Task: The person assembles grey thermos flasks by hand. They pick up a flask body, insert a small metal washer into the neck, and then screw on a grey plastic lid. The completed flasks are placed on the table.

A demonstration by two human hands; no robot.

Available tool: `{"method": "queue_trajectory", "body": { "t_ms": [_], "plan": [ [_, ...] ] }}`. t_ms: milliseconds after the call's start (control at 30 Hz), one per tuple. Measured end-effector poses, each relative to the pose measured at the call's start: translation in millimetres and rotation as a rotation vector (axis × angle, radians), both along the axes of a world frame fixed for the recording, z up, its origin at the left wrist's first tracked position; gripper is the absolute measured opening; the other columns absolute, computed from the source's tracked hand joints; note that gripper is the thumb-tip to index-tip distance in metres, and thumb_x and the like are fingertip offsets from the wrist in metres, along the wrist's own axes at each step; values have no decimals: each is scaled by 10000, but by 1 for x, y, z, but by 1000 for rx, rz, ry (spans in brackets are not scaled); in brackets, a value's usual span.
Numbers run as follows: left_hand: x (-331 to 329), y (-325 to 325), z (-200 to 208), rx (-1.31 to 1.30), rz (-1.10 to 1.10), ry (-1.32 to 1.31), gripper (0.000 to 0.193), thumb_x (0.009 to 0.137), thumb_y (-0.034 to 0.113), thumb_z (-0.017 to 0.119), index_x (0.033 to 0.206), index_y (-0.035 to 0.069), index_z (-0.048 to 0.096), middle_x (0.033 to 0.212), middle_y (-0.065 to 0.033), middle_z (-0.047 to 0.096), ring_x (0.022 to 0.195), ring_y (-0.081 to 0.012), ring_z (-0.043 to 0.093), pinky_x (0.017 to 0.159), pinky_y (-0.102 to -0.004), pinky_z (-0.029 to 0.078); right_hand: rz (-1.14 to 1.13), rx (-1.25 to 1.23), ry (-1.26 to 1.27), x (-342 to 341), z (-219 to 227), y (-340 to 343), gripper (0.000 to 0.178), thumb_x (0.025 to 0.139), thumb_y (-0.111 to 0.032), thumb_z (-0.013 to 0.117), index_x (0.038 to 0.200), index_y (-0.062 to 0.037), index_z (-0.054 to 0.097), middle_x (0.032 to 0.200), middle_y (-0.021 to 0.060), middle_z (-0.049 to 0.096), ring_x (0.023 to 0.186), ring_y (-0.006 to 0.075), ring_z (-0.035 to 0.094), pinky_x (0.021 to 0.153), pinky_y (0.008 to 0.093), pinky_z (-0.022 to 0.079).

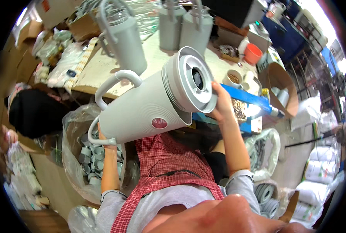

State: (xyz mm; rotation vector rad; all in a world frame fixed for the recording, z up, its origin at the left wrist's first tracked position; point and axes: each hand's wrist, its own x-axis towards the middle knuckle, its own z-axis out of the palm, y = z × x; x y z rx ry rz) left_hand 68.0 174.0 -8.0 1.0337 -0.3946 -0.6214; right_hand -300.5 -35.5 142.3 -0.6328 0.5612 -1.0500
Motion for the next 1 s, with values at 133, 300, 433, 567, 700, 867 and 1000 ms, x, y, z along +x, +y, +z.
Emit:
{"method": "queue_trajectory", "body": {
  "t_ms": [133,300,433,567,700,867,1000],
  "plan": [
    [0,23,-1,-86,42,39,448,1032,387,364,1286,57,529,1179,-71,612,1049,-158,595,909,-315,485,-224,-736,399,49,-6,14,567,973,-306,448,1435,15,385,1466,175,407,1358,270,384,1135,384,250],
    [8,32,18,-25,151,132,462,1012,427,397,1183,51,604,1059,-59,663,940,-156,638,817,-305,511,-272,-1494,915,62,-6,23,931,796,-700,565,1396,1,443,1434,201,439,1365,391,358,1141,512,194],
    [14,30,26,15,121,196,472,998,443,422,1141,46,633,1025,-60,675,891,-156,653,762,-302,523,8,-1145,619,55,2,16,1085,665,-637,746,1442,14,360,1479,207,387,1366,349,378,1114,436,298],
    [8,28,22,196,105,161,466,993,431,444,1151,36,637,1039,-68,675,891,-156,657,753,-300,529,-95,-1225,761,38,4,18,831,659,-262,831,1356,33,488,1362,255,502,1287,375,479,1071,440,365],
    [2,25,16,104,120,-63,476,996,424,450,1189,20,612,1057,-76,674,937,-157,649,790,-289,519,-191,-1482,698,27,-2,32,763,675,-204,821,1325,52,514,1329,266,525,1266,444,478,1052,495,379],
    [2,29,23,63,132,162,472,1003,416,432,1177,18,616,1057,-77,676,938,-157,650,807,-287,517,-163,-1490,585,27,-6,43,741,695,-227,821,1303,75,525,1320,279,529,1288,487,437,1055,525,365],
    [8,42,40,71,195,150,460,1008,403,421,1140,14,629,1034,-77,682,899,-149,657,788,-286,523,-116,-1386,530,29,-11,51,727,731,-274,805,1295,90,525,1322,296,520,1303,475,423,1067,514,353]
  ]
}}
